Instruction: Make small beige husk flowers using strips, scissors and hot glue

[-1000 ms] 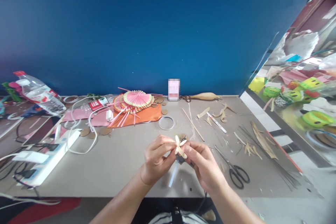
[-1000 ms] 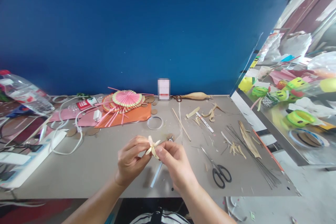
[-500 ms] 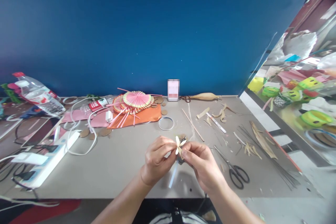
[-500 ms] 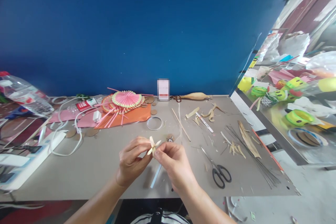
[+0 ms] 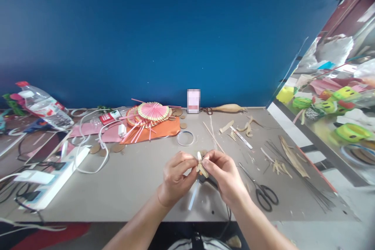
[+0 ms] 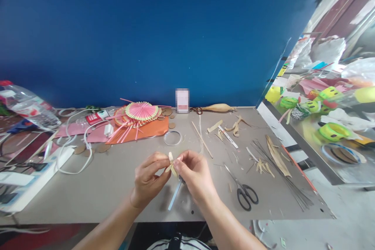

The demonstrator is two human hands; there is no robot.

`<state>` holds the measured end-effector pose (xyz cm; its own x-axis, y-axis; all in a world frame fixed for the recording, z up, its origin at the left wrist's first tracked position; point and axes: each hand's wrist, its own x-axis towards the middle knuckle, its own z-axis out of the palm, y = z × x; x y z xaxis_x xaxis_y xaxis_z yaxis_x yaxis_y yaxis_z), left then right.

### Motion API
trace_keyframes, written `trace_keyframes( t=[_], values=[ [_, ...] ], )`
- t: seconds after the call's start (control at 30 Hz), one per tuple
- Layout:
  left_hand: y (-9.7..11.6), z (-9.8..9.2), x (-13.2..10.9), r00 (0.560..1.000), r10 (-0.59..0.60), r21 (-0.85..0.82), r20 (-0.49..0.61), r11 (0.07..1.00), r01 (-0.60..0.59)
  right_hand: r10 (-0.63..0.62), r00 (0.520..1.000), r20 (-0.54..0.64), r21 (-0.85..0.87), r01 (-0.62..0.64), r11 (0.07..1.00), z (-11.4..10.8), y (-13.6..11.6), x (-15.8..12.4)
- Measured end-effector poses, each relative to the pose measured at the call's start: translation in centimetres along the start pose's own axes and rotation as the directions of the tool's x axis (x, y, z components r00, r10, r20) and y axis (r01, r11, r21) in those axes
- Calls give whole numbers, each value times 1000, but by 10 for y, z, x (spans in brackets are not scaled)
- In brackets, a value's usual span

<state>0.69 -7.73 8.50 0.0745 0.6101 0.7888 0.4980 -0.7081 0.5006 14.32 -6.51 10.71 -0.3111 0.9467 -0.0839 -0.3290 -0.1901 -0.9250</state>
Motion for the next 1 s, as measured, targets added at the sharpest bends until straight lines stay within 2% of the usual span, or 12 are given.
trace_keyframes(
  t=[0.23,0.37,0.43,0.53,0.67,0.77,0.9,1.0],
  values=[
    [-1,0,-2,998,-70,-39,-3,997,70,-100,992,-72,-29,98,995,0,-3,-1],
    [-3,0,-4,968,-249,-98,-17,964,246,-186,970,-158,-34,183,983,-14,-7,4],
    [-6,-2,-5,918,-394,-157,-39,910,384,-207,958,-200,-85,193,977,-27,-7,7],
    [-16,-6,-8,803,-596,-289,-22,772,565,-232,935,-268,-252,164,954,-53,-2,10],
    [-28,-7,-13,669,-741,-380,56,604,701,-187,942,-277,-453,44,890,-85,7,11],
    [-31,-3,-14,629,-766,-400,130,540,741,-189,934,-303,-606,-36,795,-104,12,10],
    [-29,-2,-13,622,-765,-405,168,521,751,-281,911,-302,-834,-110,541,-125,14,9],
    [-29,-4,-12,607,-778,-396,159,513,762,-311,905,-289,-873,-116,473,-138,11,9]
  ],
)
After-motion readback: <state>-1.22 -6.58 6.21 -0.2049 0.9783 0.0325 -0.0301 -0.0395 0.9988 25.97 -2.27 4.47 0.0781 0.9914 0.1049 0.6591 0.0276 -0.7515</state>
